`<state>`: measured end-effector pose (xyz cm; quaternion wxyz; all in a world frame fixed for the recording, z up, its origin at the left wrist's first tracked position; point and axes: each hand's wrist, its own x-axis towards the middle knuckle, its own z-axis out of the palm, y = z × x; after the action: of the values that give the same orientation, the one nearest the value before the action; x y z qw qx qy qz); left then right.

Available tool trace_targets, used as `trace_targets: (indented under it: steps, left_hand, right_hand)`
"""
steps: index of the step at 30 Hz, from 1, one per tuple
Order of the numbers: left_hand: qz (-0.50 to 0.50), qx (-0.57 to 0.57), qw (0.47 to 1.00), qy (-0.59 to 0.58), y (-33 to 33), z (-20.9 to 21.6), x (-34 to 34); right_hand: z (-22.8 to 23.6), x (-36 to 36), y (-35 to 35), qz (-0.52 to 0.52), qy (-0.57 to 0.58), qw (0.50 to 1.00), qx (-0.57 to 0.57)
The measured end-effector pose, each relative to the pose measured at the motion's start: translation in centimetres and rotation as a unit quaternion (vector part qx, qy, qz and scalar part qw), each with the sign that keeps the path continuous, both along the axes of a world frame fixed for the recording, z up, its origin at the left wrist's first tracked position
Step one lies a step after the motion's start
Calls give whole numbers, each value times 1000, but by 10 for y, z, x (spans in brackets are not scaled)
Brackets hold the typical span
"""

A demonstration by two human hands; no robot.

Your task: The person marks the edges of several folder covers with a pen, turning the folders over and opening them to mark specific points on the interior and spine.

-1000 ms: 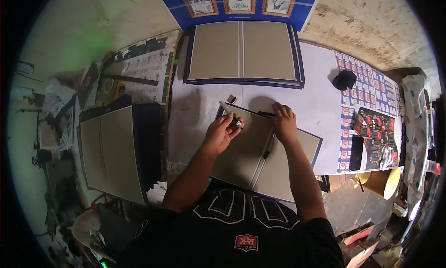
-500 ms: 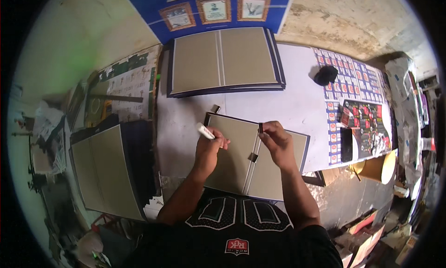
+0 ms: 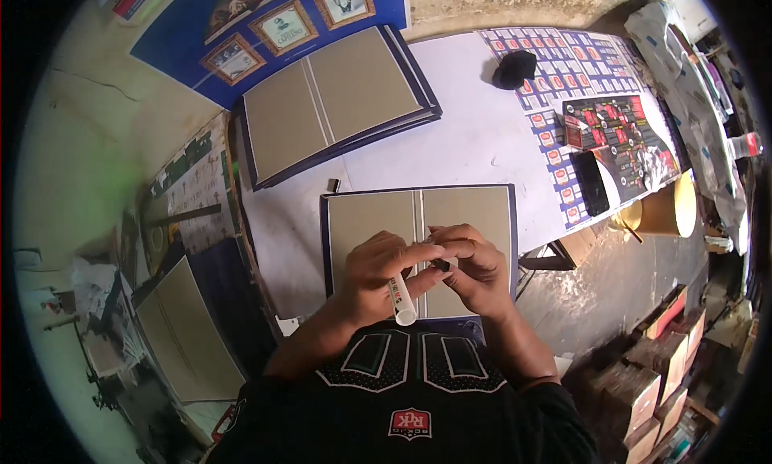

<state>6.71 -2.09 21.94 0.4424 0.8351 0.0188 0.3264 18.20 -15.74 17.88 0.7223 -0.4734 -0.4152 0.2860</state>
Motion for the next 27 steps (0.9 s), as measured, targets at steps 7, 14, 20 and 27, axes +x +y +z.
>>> trace_targets:
  steps: [7, 14, 20, 27]
  left_hand:
    - [-20, 29, 999, -4, -5, 3, -1]
    - [-9, 11, 1000, 13, -11, 17, 1]
    - [3, -90, 990, 112, -13, 20, 4]
    - [49, -232, 953, 189, -4, 11, -5]
  right_hand:
    - [7, -5, -10, -3, 6, 1000, 2]
    - [8, -7, -12, 16, 49, 999, 4]
    - [1, -9, -12, 38, 154, 987, -35]
    - [1, 2, -7, 0, 545, 838, 30]
